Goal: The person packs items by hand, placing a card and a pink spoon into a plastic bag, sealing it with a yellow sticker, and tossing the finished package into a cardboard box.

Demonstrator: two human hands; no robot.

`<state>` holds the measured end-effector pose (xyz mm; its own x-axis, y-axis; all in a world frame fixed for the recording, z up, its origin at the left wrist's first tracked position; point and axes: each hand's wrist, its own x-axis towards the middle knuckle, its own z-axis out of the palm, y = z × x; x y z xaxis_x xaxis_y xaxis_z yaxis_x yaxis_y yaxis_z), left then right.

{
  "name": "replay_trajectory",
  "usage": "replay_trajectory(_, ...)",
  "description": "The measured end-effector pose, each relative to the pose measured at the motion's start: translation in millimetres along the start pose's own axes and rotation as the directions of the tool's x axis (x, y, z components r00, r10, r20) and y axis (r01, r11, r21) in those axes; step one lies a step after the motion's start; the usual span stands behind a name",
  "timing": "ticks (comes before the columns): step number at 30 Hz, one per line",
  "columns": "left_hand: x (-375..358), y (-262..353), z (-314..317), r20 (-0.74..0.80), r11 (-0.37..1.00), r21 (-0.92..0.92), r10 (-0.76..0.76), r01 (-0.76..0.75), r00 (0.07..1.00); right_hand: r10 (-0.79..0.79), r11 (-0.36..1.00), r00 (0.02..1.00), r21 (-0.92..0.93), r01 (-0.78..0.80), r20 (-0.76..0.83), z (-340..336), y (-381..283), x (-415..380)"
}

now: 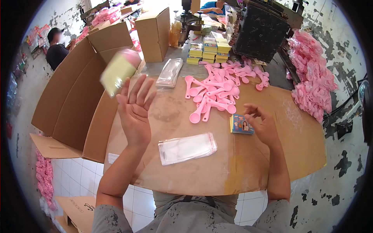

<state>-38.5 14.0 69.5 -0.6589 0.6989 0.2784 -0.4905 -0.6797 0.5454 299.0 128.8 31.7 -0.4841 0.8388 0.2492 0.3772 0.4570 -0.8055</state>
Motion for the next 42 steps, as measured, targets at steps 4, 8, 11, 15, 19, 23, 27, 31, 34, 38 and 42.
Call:
replay_trajectory(4,-4,-42,-55,0.259,0.7,0.712,-0.323,0.046,0.911,-0.053,0.947,0.997,-0.315,0.068,0.056,-18,26,-1)
replay_trajectory(8,-35,-59,-58,0.584,0.281,0.804,-0.538,-0.524,0.607,0.036,0.951,0.989,-0.308,0.01,0.144,-17,35,-1)
replay_trajectory(11,-40,-67,-62,0.657,0.245,0.732,-0.501,-0.636,0.564,0.088,0.959,0.989,-0.278,-0.051,0.121,-19,28,1)
replay_trajectory(15,-41,-67,-63,0.536,0.299,0.841,-0.573,-0.451,0.62,0.056,0.97,0.997,-0.24,-0.042,0.05,-19,39,3)
replay_trajectory(19,-42,-64,-57,0.462,0.328,0.886,-0.582,-0.327,0.669,0.023,0.969,0.999,-0.244,-0.029,-0.03,-19,23,1)
replay_trajectory(23,-41,-58,-57,0.467,0.34,0.884,-0.595,-0.322,0.654,0.096,0.986,0.994,0.144,-0.087,-0.055,7,6,-8)
replay_trajectory(27,-42,-61,-58,0.344,0.573,0.801,-0.678,0.174,0.649,-0.057,0.995,0.996,0.084,0.051,0.072,33,8,-11)
replay_trajectory(31,-40,-59,-53,0.338,0.613,0.721,-0.719,0.324,0.608,-0.08,0.985,0.985,-0.141,0.102,0.156,32,-5,-9)
replay_trajectory(34,-39,-59,-55,0.302,0.566,0.733,-0.768,0.377,0.565,0.029,0.991,0.999,-0.129,-0.025,0.028,25,6,-8)
replay_trajectory(38,-38,-59,-55,0.261,0.491,0.773,-0.823,0.402,0.505,-0.03,0.948,0.999,-0.318,0.017,-0.038,4,23,-6)
replay_trajectory(42,-39,-57,-51,0.24,0.465,0.78,-0.84,0.419,0.486,-0.374,0.741,0.925,-0.619,0.259,-0.061,5,27,2)
